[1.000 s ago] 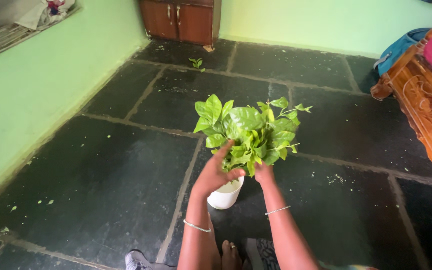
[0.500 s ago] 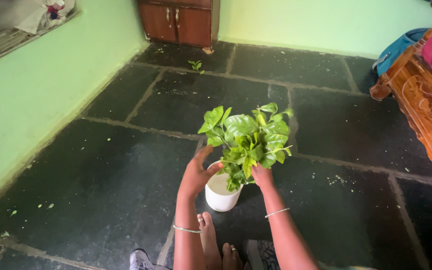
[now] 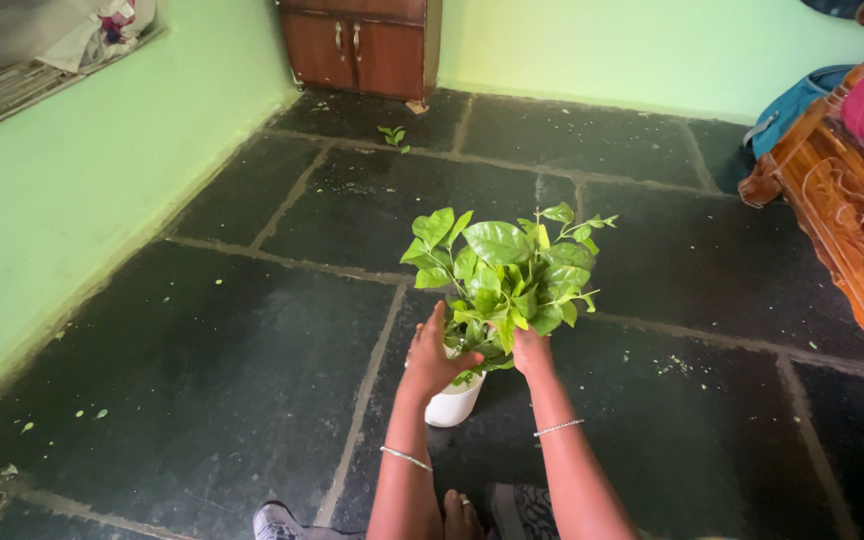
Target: The person sits on the floor and arranges green leafy stems into a white cup. They pick up stems from the floor, place them into the cup, and adjust the arrangement by hand.
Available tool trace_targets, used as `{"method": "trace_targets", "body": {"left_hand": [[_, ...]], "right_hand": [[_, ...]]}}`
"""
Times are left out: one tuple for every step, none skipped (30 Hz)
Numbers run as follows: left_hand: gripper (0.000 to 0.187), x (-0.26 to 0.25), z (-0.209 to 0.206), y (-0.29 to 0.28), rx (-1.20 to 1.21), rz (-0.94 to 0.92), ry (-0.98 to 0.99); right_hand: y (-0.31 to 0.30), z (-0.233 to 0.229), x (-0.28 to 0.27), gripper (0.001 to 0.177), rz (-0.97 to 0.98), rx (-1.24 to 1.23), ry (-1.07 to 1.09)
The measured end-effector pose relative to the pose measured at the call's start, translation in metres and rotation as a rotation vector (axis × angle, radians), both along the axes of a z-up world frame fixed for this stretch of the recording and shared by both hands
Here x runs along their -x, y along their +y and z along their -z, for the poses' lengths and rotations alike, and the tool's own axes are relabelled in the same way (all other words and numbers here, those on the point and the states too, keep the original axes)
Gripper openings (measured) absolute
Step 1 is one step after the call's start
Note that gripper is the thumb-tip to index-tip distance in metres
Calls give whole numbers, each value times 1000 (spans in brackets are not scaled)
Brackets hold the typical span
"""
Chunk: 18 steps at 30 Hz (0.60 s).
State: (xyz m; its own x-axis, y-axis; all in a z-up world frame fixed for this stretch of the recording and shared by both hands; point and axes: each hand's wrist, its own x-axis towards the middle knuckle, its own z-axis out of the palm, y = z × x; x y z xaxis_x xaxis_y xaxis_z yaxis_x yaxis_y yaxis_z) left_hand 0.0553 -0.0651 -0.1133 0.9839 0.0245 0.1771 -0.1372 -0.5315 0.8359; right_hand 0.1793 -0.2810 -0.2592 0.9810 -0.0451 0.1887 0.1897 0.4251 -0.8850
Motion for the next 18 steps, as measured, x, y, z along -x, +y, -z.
{"method": "trace_targets", "body": {"left_hand": [[126, 0, -1, -8, -29, -14, 0], [117, 2, -1, -15, -8, 1, 19], [109, 5, -1, -22, 12, 15, 38], [101, 7, -2, -26, 33, 31, 57], [103, 10, -2, -30, 47, 20, 42], [105, 12, -2, -34, 60, 10, 26], [108, 13, -3, -35, 74, 1, 9], [105, 13, -5, -36, 88, 11, -5], [102, 13, -6, -36, 101, 22, -17], [99, 13, -8, -37, 114, 32, -30], [101, 13, -9, -37, 129, 37, -67], [103, 13, -10, -38, 143, 42, -104], [105, 14, -12, -39, 159, 47, -141], [104, 15, -14, -39, 146, 47, -134], [103, 15, -16, -40, 133, 46, -126], [103, 16, -18, -41, 120, 45, -119], [104, 18, -21, -40, 138, 65, -149], [104, 18, -23, -40, 156, 85, -178]], "right_hand": [[1, 0, -1, 48, -18, -61, 23], [1, -1, -1, 50, -37, -121, 46], [2, -1, -1, 52, -47, -104, 37], [3, 0, -1, 55, -57, -87, 28], [2, 0, -1, 57, -68, -70, 20], [1, -1, 0, 60, -86, -92, 12], [-1, -2, -1, 63, -103, -114, 1], [-3, -4, -1, 67, -120, -136, -9], [-5, -5, -1, 71, -131, -136, -27], [-7, -7, -2, 75, -141, -136, -45], [-8, -9, -2, 79, -153, -136, -62], [-9, -11, -2, 81, -144, -133, -58], [-10, -13, -2, 83, -135, -129, -54], [-10, -14, -2, 85, -125, -124, -50], [-10, -15, -2, 84, -125, -120, -55], [-12, -16, -2, 84, -124, -115, -59], [-14, -17, -2, 83, -123, -111, -63], [-15, -19, -2, 84, -132, -115, -65]]}}
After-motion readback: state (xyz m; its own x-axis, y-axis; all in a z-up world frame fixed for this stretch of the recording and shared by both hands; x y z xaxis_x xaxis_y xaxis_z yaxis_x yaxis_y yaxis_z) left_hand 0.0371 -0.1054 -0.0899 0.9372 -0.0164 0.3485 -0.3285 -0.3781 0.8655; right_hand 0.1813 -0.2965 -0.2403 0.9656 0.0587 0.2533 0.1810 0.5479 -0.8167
